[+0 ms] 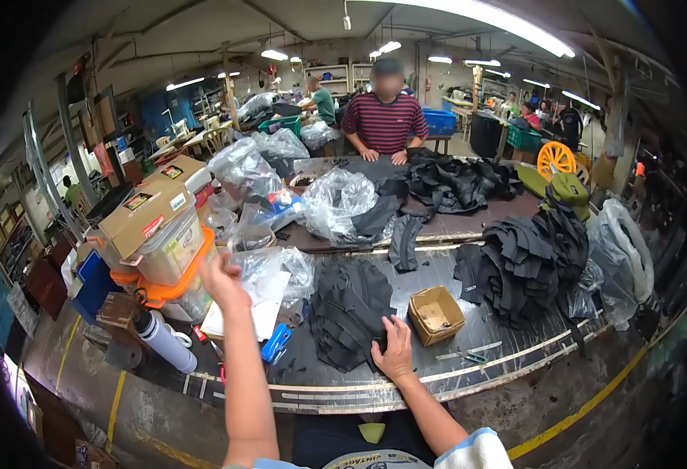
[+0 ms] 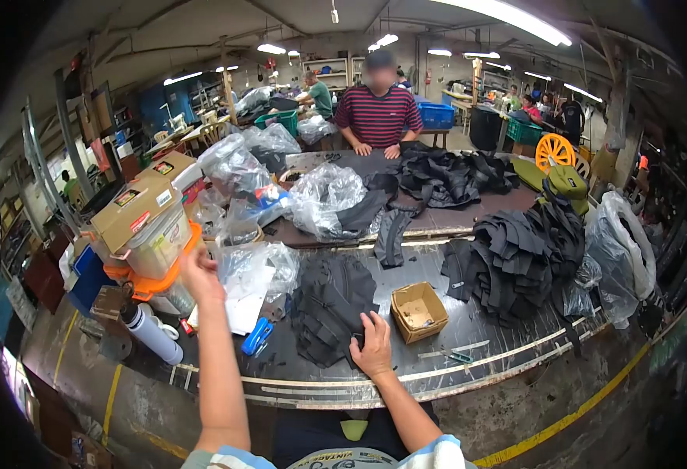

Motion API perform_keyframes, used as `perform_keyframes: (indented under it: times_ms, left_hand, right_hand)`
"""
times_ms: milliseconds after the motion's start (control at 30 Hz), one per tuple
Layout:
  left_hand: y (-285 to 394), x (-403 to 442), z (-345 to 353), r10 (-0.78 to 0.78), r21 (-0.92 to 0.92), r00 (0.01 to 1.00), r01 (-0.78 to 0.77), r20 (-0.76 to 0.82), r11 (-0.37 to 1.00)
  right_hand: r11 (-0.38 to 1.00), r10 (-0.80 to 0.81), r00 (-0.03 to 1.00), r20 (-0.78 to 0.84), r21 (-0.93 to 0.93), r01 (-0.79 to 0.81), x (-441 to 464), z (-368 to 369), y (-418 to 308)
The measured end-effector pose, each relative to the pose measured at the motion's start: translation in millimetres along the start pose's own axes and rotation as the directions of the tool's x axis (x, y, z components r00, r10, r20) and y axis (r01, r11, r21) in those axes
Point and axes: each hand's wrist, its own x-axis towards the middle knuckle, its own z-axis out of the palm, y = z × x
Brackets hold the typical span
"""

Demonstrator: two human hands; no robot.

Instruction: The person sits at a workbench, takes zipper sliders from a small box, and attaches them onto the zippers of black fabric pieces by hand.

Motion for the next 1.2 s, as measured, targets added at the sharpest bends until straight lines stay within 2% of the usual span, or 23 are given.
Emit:
perform_keyframes:
  times_ms: [33,67,133,167,200,267,300,333,367,433,467,500,533,600,633,800,967,1200]
  left_hand:
    - [7,13,5,0.067,-0.067,0.998,-0.066,0.015,0.996]
    - [20,13,14,0.103,-0.062,0.990,-0.097,0.094,0.993]
    - [38,-28,35,0.116,0.050,0.971,-0.129,0.210,0.990]
    - [31,-46,32,0.131,0.210,0.958,-0.187,0.255,0.960]
    - [7,-54,17,0.173,0.203,0.924,-0.252,0.341,0.946]
    - [-34,-98,-10,0.130,0.324,0.867,-0.314,0.481,0.893]
    - [-39,-128,-22,-0.047,0.474,0.871,-0.220,0.489,0.853]
    - [-73,-146,-46,-0.012,0.558,0.838,-0.352,0.546,0.752]
    - [-80,-171,-57,-0.064,0.699,0.811,-0.458,0.582,0.549]
    - [-132,-210,-101,0.021,0.663,0.709,-0.669,0.705,0.336]
    - [-144,-225,-116,-0.119,0.672,0.687,-0.636,0.717,0.379]
    - [-145,-236,-122,-0.205,0.678,0.649,-0.671,0.733,0.302]
    - [-144,-247,-129,-0.345,0.694,0.612,-0.690,0.712,0.208]
    - [-141,-251,-123,-0.369,0.641,0.567,-0.759,0.737,0.114]
    - [-148,-251,-126,-0.350,0.640,0.570,-0.758,0.744,0.125]
    - [-145,-248,-128,-0.410,0.653,0.559,-0.745,0.721,0.132]
    - [-144,-248,-126,-0.430,0.655,0.562,-0.749,0.707,0.098]
    - [-139,-247,-122,-0.417,0.649,0.556,-0.752,0.719,0.115]
  right_hand:
    - [0.998,0.021,1.000,-0.003,-0.065,-0.021,2,1,0]
    - [0.991,0.046,0.999,-0.008,-0.129,-0.047,0,2,1]
    - [0.962,0.104,0.994,-0.017,-0.252,-0.105,-7,5,1]
    - [0.962,0.103,0.994,-0.024,-0.251,-0.106,-7,6,-1]
    - [0.976,0.083,0.996,-0.011,-0.201,-0.084,-6,4,-2]
    - [0.994,0.039,0.999,0.024,-0.105,-0.036,-7,-3,-3]
    - [0.998,0.013,0.999,0.040,-0.057,-0.011,-5,-5,-3]
    - [0.998,0.007,0.999,0.042,-0.062,-0.005,-5,-5,-1]
    - [0.999,0.004,0.998,0.060,-0.042,-0.001,-5,-3,1]
    - [1.000,0.003,0.995,0.104,-0.001,-0.003,-11,0,4]
    - [1.000,0.002,0.992,0.130,0.021,-0.004,-14,1,5]
    - [1.000,0.000,0.990,0.138,0.017,-0.003,-15,1,7]
    - [0.997,0.065,0.984,0.168,0.034,-0.071,-15,0,9]
    - [0.975,0.193,0.955,0.224,0.064,-0.212,-14,0,10]
    - [0.956,0.255,0.933,0.254,0.076,-0.282,-14,0,10]
    - [0.935,0.309,0.911,0.272,0.087,-0.343,-14,4,14]
    - [0.933,0.288,0.929,0.234,0.150,-0.327,-13,5,13]
    - [0.927,0.315,0.920,0.233,0.135,-0.351,-9,2,8]
